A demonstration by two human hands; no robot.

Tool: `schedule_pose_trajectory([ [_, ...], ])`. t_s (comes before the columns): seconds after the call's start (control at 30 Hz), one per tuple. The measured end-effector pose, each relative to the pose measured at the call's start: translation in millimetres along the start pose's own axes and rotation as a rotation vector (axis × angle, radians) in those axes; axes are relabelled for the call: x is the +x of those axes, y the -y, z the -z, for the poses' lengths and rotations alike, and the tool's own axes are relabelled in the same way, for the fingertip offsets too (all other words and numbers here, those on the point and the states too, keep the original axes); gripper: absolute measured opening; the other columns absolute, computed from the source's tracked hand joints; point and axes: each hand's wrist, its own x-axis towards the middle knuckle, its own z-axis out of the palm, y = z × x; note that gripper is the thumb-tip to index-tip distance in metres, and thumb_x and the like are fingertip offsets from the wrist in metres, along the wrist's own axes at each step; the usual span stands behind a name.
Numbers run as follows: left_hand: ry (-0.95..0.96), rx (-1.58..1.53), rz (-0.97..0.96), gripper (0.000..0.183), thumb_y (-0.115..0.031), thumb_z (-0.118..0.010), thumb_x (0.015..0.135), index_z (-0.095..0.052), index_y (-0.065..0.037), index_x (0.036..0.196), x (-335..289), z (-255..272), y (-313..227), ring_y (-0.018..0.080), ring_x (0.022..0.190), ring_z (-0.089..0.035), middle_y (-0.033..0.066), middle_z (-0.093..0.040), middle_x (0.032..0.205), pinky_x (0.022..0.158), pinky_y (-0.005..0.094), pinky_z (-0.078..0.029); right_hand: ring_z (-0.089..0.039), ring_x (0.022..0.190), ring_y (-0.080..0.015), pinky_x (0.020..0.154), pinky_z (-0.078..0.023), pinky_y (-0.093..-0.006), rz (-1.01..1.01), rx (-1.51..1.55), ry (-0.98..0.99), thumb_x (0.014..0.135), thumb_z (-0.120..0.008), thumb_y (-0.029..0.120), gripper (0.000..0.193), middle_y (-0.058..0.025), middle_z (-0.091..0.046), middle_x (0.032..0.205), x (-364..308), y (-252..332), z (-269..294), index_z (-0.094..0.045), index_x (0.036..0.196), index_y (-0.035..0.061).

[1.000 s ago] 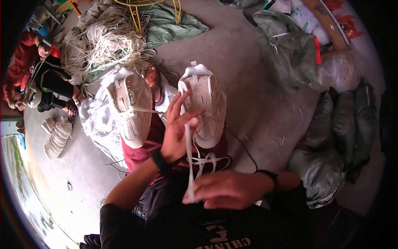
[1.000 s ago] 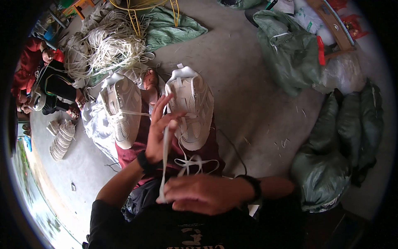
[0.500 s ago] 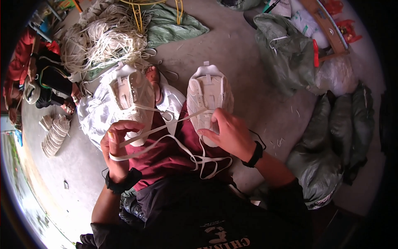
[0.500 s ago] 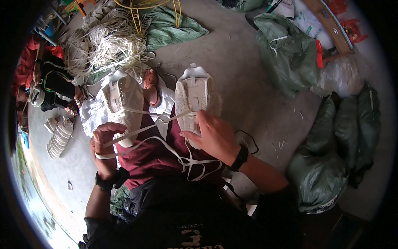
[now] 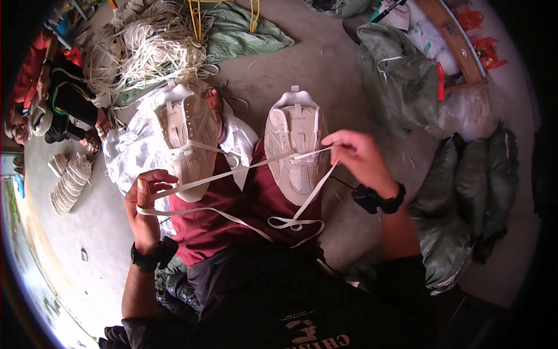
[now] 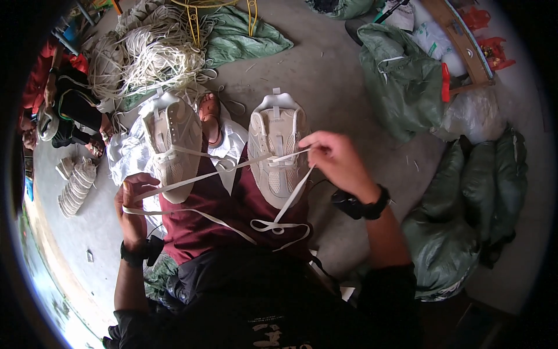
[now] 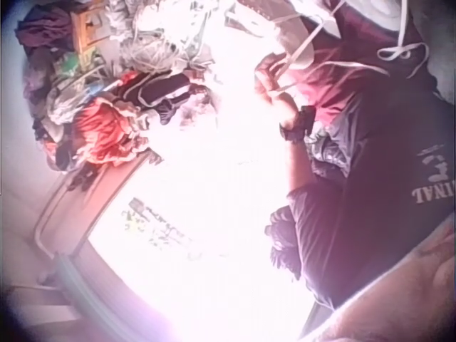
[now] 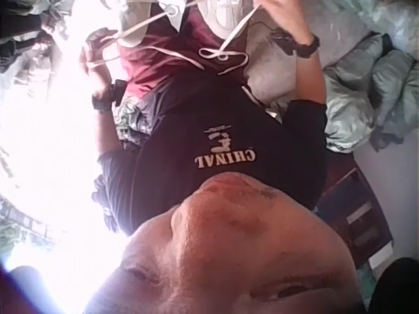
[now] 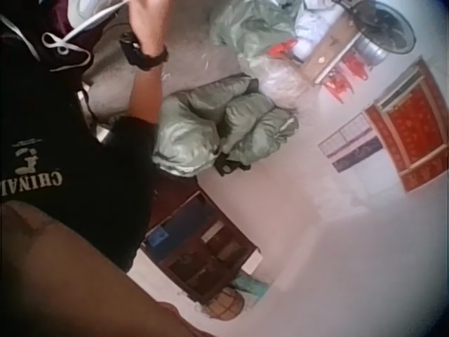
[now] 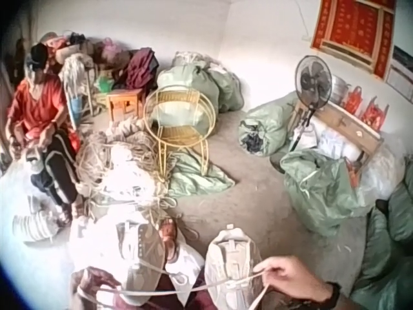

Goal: The recorder is lacing a pair of white shoes.

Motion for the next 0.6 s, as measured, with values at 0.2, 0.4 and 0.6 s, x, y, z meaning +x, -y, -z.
schedule_pose_trajectory([
  [0.2, -0.074, 0.159, 0.069, 0.049, -0.040, -0.041, 0.102, -0.062, 0.004, 0.109, 2, 22, 13, 0.0208, 0.091, -0.064, 0.0139, -0.068, 0.095, 0.087, 0.0341, -0.047, -0.054, 0.071, -0.0125, 0.070, -0.046, -0.0275, -0.065, 0.697, -0.125, 0.089, -0.053, 0.004, 0.026, -0.0029, -0.056, 0.077, -11, -27, 102, -0.058, 0.113, -0.0055],
  [0.4, 0.033, 0.310, 0.219, 0.083, -0.044, -0.069, 0.082, -0.033, -0.002, 0.144, -5, 47, 28, 0.0285, 0.127, -0.046, 0.0162, -0.047, 0.138, 0.104, 0.0409, -0.038, -0.051, 0.074, -0.0117, 0.075, -0.044, -0.0293, -0.062, 0.952, -0.436, 0.090, -0.057, 0.007, 0.035, -0.0004, -0.056, 0.084, -14, -83, 191, -0.054, 0.123, -0.0001],
  [0.6, 0.092, 0.434, -0.022, 0.079, 0.000, -0.058, 0.070, -0.037, -0.008, 0.145, -2, 10, 4, 0.0294, 0.138, -0.035, 0.0127, -0.043, 0.146, 0.114, 0.0473, -0.021, -0.054, 0.108, -0.0104, 0.094, -0.036, -0.0352, -0.215, 0.567, -0.890, 0.088, -0.064, 0.017, 0.043, 0.0010, -0.064, 0.115, -24, -148, 249, -0.056, 0.129, 0.0174],
])
